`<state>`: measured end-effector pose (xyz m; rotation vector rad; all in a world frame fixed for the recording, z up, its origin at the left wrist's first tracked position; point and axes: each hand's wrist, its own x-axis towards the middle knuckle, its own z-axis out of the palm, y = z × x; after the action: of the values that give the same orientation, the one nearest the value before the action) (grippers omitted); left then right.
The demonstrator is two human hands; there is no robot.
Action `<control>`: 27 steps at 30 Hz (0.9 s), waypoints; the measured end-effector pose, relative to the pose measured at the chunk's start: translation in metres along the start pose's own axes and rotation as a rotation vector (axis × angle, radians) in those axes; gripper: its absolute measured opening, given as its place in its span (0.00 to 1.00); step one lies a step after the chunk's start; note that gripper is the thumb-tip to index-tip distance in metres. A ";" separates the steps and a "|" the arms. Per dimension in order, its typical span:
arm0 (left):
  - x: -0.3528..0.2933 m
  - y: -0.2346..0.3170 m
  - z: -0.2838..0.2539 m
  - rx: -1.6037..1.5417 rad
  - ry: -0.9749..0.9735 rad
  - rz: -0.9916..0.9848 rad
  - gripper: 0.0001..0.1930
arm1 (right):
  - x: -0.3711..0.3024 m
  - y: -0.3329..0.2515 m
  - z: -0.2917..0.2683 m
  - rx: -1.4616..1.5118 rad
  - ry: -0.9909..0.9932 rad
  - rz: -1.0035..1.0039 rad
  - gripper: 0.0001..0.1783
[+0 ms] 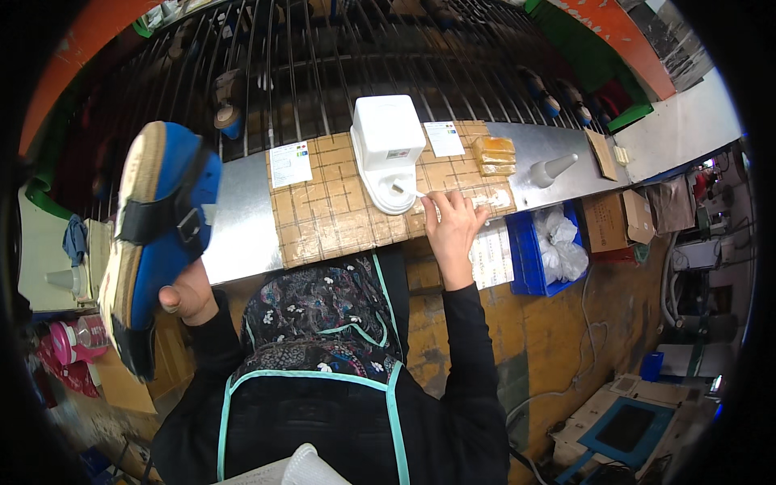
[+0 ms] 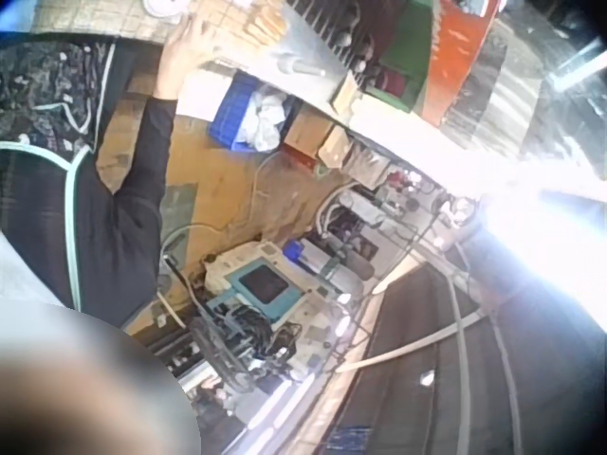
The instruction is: The person applies glue to the sole and strap areas of a blue sandal using a small brush. They repeatedly dip the brush into a white container and spread the adhesive along the edges and seams of the sandal.
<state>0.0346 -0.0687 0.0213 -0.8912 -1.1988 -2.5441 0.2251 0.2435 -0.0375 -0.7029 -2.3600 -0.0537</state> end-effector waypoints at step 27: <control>-0.043 -0.096 0.013 0.309 -0.147 0.244 0.27 | -0.010 -0.006 0.012 1.174 -0.333 0.671 0.09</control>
<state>0.0358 0.0004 -0.0584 -1.0844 -1.3812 -2.0645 0.2216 0.2364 -0.0526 -0.8328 -1.8131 1.6637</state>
